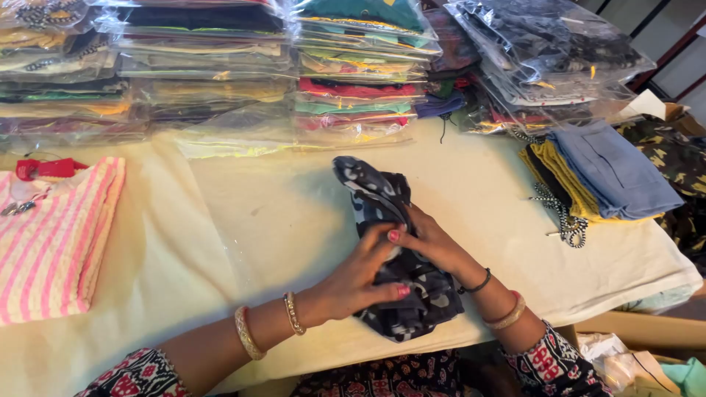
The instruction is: The person folds a camouflage-patterned garment and places it into a clear plastic bag, then seals the bag. Next, the person folds a light green t-shirt and places it into another clear plastic bag, sealing it as well. The packaged items are placed on a table with other stacks of clothes.
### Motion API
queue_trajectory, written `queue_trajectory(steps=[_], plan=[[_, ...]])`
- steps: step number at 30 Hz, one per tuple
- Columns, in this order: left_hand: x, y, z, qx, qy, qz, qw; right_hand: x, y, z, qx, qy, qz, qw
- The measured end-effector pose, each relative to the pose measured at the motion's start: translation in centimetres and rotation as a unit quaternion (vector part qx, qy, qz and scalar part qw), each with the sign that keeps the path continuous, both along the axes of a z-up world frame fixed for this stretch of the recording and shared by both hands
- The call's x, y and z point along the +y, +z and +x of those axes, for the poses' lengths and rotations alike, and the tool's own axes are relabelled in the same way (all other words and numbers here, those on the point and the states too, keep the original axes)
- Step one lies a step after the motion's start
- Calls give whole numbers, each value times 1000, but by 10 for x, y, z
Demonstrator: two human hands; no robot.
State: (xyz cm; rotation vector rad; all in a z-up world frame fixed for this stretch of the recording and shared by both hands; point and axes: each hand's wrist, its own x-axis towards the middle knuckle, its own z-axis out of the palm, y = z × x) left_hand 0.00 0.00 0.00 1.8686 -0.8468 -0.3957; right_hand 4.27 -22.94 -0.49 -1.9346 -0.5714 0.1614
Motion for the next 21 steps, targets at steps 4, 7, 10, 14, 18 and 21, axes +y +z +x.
queue_trajectory(steps=[4, 7, 10, 14, 18, 21], plan=[[5, -4, -3, -44, -88, -22, 995, -25, -48, 25, 128, -77, 80, 986], [10, 9, -10, -78, -159, -64, 982, -41, -53, 39, 127, -72, 116, 982], [15, 16, -16, -98, -190, -135, 968, -72, -63, 54, 196, -122, 208, 951], [32, 17, 0, -32, -134, -64, 988, -125, -67, 67, 316, -147, 451, 822], [56, 10, 39, -227, -72, 220, 946, -129, -39, 56, 293, -110, 525, 791], [72, 0, 47, -417, 2, 284, 863, -124, -25, 52, 264, -113, 559, 778]])
